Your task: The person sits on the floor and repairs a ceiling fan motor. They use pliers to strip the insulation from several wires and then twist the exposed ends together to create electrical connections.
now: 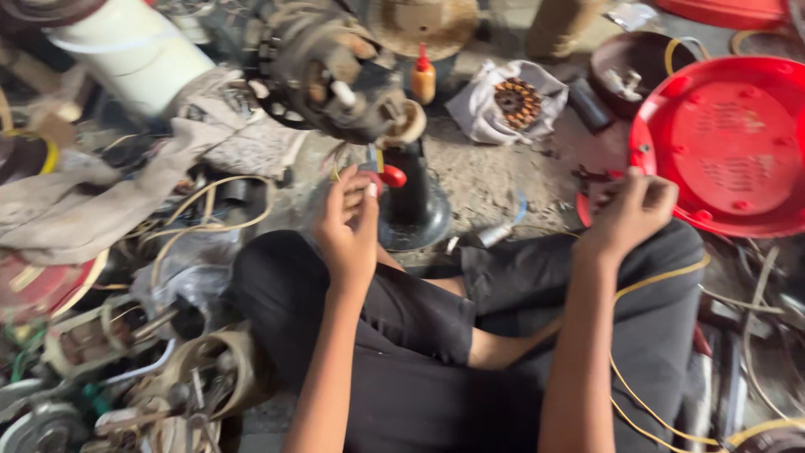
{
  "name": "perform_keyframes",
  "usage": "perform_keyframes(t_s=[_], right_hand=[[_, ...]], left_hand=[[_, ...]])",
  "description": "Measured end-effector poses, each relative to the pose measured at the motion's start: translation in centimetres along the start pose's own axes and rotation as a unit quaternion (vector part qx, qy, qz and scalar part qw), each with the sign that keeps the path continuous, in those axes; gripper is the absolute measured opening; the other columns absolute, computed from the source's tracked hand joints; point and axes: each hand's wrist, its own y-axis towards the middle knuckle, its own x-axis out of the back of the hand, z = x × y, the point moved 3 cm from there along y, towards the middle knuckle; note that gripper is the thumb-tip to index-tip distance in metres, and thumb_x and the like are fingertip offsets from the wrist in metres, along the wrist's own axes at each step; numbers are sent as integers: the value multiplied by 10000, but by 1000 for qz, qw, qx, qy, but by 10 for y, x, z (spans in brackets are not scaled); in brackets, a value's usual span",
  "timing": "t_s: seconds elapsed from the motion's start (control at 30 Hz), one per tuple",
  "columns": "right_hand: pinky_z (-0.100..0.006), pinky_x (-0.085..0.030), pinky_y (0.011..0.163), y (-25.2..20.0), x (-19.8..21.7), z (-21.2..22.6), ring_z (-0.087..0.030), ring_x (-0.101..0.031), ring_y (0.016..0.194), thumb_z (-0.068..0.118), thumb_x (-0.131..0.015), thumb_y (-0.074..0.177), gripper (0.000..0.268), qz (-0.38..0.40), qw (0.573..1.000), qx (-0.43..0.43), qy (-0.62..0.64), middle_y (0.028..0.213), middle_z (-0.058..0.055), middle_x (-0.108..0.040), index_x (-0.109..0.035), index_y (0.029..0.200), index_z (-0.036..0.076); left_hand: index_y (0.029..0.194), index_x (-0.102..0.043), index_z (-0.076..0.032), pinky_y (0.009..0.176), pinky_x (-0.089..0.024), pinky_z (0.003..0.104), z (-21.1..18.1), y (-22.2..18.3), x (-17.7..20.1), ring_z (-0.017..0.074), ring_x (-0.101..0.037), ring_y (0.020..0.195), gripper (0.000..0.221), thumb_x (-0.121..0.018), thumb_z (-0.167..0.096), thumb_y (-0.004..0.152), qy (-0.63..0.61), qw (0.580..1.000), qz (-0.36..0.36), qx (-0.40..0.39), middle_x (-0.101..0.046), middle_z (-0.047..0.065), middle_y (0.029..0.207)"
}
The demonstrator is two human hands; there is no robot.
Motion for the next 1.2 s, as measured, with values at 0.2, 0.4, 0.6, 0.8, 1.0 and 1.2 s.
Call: perform_keyframes(t_s=[0.2, 0.4, 0.6, 0.8, 1.0, 1.2], right_hand=[[-295, -528, 627, 78, 78, -5, -152, -652, 689, 203, -714, 991, 245, 153, 924, -41, -347, 822, -89, -689, -656, 1105, -7], [-529, -501, 971, 114, 29, -120, -457, -585, 1203, 628, -889, 628, 1074, 459, 506, 1, -730, 1327, -315, -577, -479, 1432, 46], [-542, -454, 1085, 132, 43, -190, -466, -481, 1373, 499, -927, 556, 1448, 522, 378, -34, -764, 1512, -289, -465, -63, 1660, 139], [-448, -627, 911, 161, 52, -198, -358, -737, 1144, 281, -955, 570, 1247, 616, 312, -71, -720, 1217, -220, -736, -232, 1560, 56], [-452, -565, 948, 155, 37, -166, -392, -647, 1125, 436, -1007, 596, 827, 635, 338, 96, -688, 1205, -196, -634, -609, 1212, 53], [-466, -536, 933, 42, -5, -17, -434, -625, 1066, 212, -740, 783, 590, 516, 625, 179, -558, 1224, -247, -594, -587, 1324, 30]], left_hand=[[1215, -656, 32, 724, -584, 294, -1, -41, -36, 149, -696, 873, 185, -594, -39, 1055, -114, 985, -50, 117, -699, 96, 1038], [1398, -525, 19, 844, -603, 348, -32, -7, -50, 258, -703, 1026, 374, -593, 27, 1031, 112, 981, -98, -127, -630, 181, 1194], [1219, -637, -4, 927, -506, 503, -24, 21, -37, 420, -634, 1081, 260, -678, 24, 964, 219, 949, -65, -217, -675, 211, 1151], [1117, -693, 6, 964, -536, 475, -22, 31, -26, 391, -675, 1069, 233, -697, 40, 887, 169, 949, -51, -262, -693, 190, 1119], [1047, -727, -43, 894, -554, 430, -32, 31, -20, 341, -689, 1011, 259, -752, 46, 805, 179, 933, -35, -311, -690, 161, 1103], [1088, -718, -51, 905, -571, 415, -47, 43, -11, 313, -706, 1036, 271, -721, 81, 852, 178, 912, 54, -366, -698, 102, 1104]])
